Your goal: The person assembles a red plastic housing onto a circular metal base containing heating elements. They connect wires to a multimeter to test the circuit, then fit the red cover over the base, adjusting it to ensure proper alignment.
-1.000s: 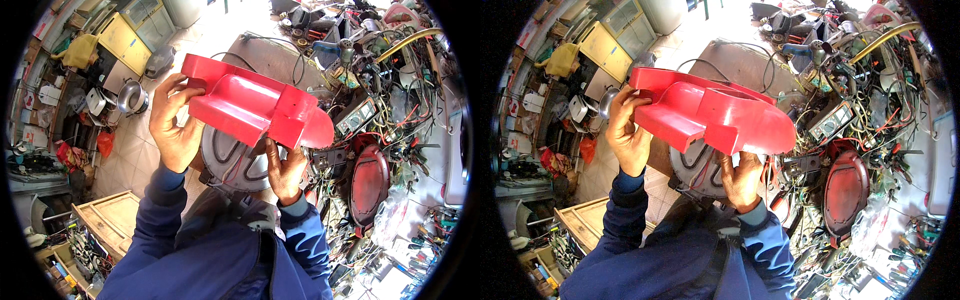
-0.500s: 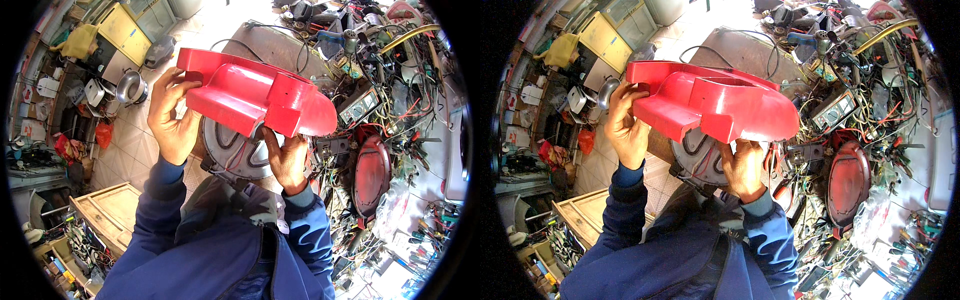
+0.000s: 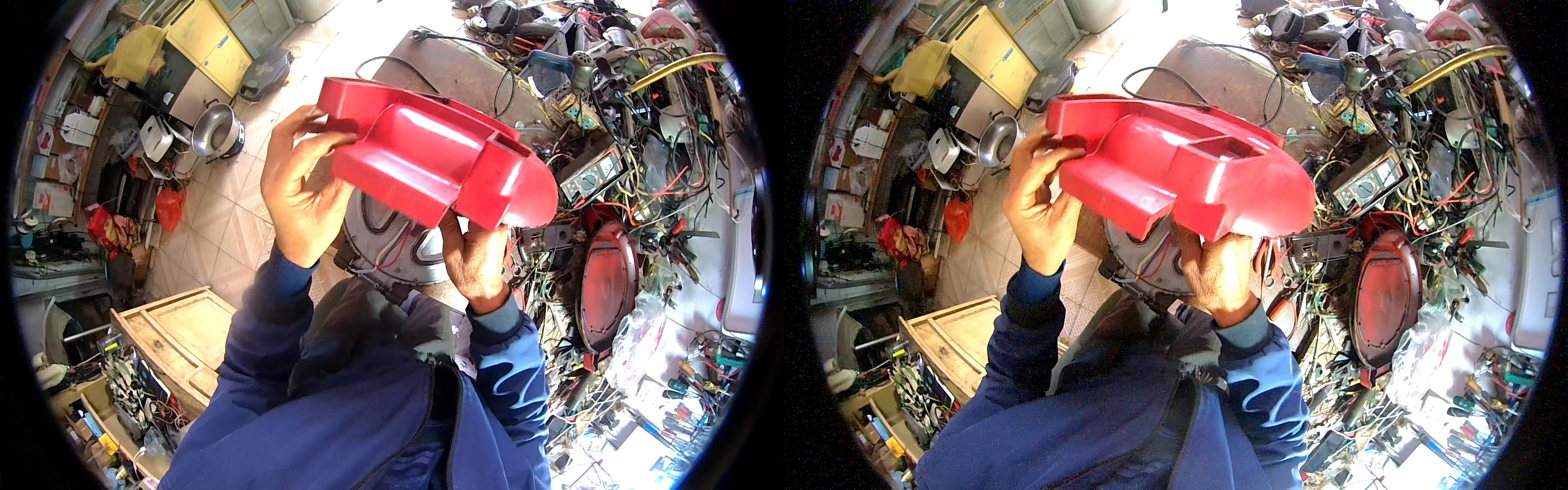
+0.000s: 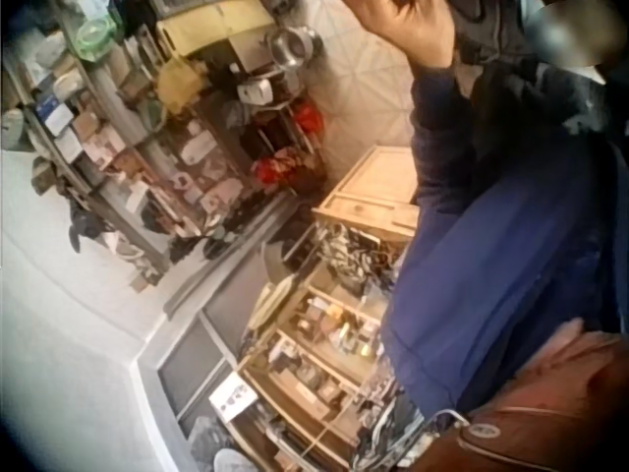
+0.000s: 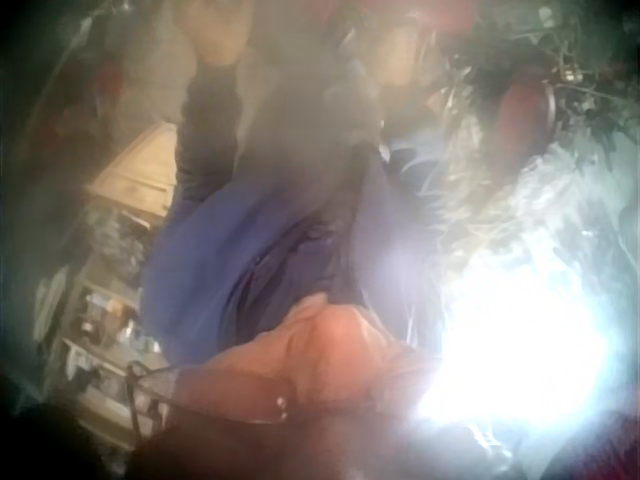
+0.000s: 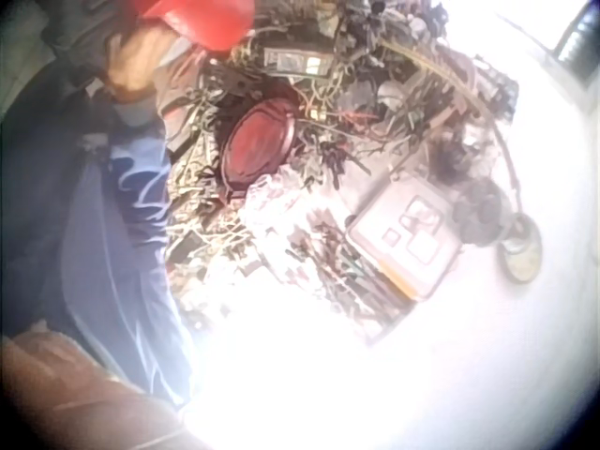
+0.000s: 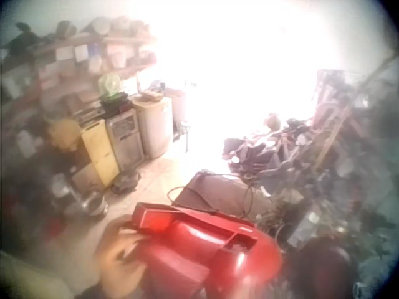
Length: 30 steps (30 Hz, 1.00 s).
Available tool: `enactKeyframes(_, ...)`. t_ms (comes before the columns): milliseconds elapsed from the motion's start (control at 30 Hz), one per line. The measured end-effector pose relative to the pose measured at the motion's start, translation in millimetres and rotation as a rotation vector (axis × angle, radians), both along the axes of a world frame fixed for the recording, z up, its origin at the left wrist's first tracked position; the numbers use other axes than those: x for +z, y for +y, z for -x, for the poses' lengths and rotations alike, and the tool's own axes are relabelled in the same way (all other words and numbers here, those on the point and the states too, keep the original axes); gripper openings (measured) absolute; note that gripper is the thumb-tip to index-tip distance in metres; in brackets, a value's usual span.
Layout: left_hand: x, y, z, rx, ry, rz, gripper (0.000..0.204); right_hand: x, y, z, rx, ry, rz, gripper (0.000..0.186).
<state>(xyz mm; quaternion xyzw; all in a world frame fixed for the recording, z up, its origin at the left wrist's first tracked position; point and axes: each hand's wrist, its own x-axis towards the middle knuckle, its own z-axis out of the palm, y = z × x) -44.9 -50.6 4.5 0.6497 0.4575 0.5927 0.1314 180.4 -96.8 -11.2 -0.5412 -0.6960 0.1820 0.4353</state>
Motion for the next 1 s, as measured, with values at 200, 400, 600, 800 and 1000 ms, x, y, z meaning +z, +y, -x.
enactKeyframes(200, 19.1, 15.3, -7.5, -0.05, -0.025, 0.019, 0.028, 3.7, 13.7, 8.6, 0.04, 0.261, 0.18, 0.011)
enactKeyframes(400, 16.0, 14.3, -0.5, -0.034, 0.01, -0.024, 0.032, -23.2, 19.4, 4.0, 0.014, 0.123, 0.064, 0.01)
enactKeyframes(600, 8.8, 5.7, 3.4, -0.042, -0.013, 0.003, 0.031, -61.6, 13.0, -3.4, -0.033, 0.083, 0.037, 0.012)
enactKeyframes(800, 3.9, -1.4, 4.3, -0.029, -0.038, 0.036, 0.032, -52.9, 7.7, -1.9, -0.006, -0.021, 0.075, 0.015)
enactKeyframes(1000, -3.1, -2.9, 4.8, -0.026, -0.062, 0.032, 0.031, -46.5, -2.3, -2.4, -0.002, 0.029, 0.17, 0.017)
